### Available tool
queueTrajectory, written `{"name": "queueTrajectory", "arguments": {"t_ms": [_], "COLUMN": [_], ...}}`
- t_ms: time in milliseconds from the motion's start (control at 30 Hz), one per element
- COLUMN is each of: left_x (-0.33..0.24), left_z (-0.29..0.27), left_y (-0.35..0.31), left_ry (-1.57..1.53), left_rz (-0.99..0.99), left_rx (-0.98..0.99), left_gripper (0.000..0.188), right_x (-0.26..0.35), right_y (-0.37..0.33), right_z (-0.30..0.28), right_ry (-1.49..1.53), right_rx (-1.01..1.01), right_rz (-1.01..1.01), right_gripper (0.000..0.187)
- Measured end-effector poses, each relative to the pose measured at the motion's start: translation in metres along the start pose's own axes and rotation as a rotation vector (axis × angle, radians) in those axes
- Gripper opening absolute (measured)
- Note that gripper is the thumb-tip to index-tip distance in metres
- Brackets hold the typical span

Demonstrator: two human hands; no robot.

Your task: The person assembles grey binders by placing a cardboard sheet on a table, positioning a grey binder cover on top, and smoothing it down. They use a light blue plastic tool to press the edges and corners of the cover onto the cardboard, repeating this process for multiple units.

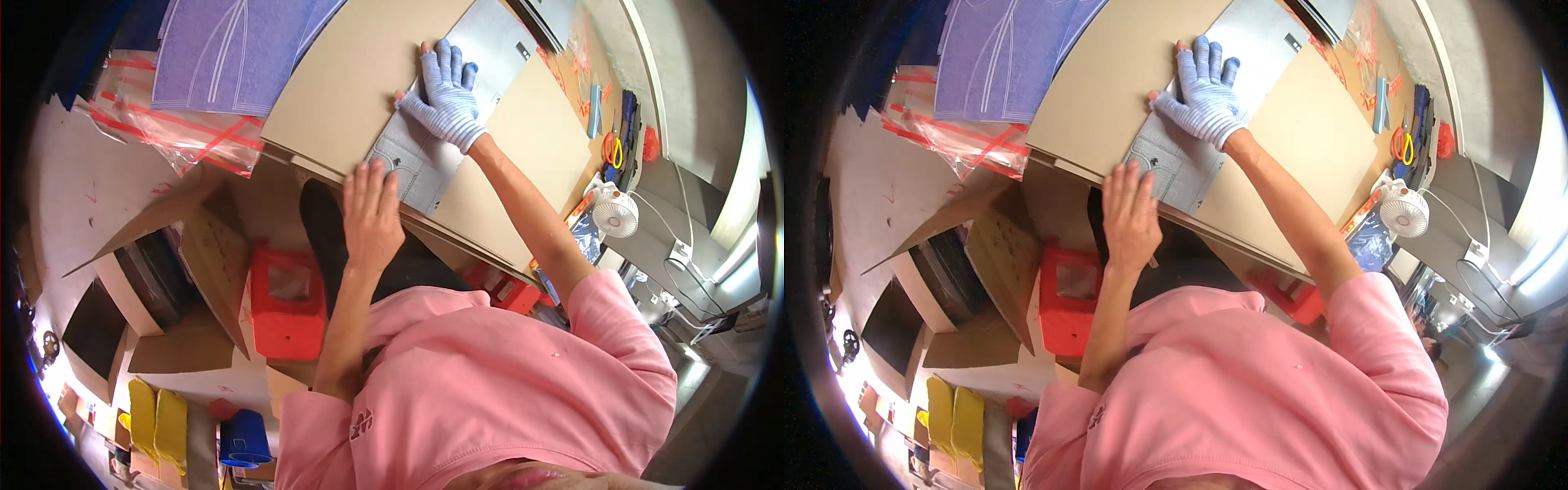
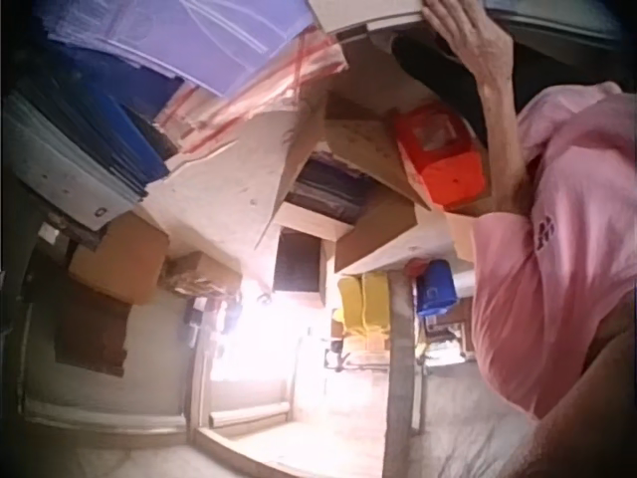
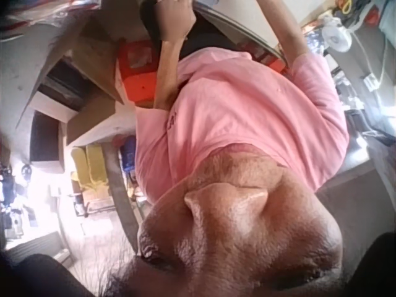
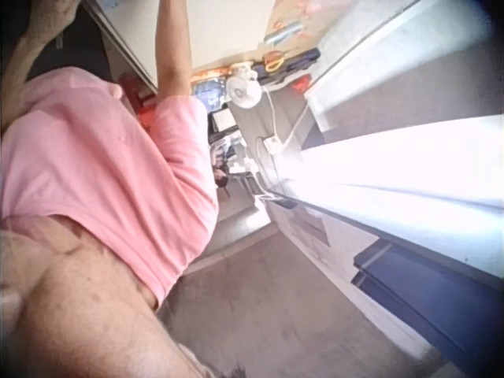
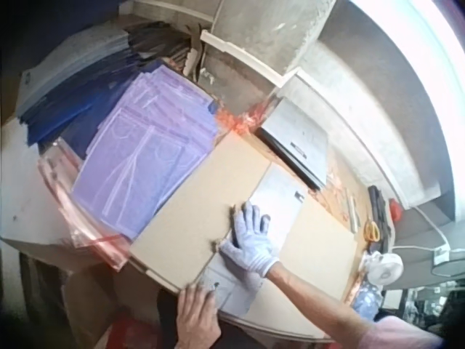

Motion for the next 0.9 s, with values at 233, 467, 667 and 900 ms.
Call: {"name": "queueTrajectory", "arguments": {"t_ms": [233, 467, 667, 900], "left_x": [0.027, 0.008, -0.002, -0.003], "left_z": [-0.028, -0.014, -0.018, -0.020], "left_y": [0.021, 0.052, 0.062, 0.065], "left_ry": [-0.209, 0.090, 0.194, 0.318], "left_rz": [-0.342, -0.504, -0.595, -0.479], "left_rx": [-0.241, 0.058, 0.186, 0.218], "left_gripper": [0.016, 0.032, 0.031, 0.029], "right_x": [-0.019, 0.006, 0.036, 0.047], "right_y": [-0.009, 0.000, -0.002, -0.003], "right_z": [-0.019, -0.027, -0.024, -0.018], "right_ry": [0.263, 0.104, -0.007, 0.061], "right_rx": [-0.119, 0.063, 0.219, 0.239], "right_rz": [-0.009, -0.006, 0.037, 0.160], "right_gripper": [0.058, 0.080, 0.112, 0.127]}}
Point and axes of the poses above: each hand's wrist, its own y-axis towards the middle knuckle, its own z-axis out of the palm, x = y × z, the point moved 1 cm from there along y, towards the middle knuckle, and after that the axes turned 7 degrees about -z, right-handed, at the moved point
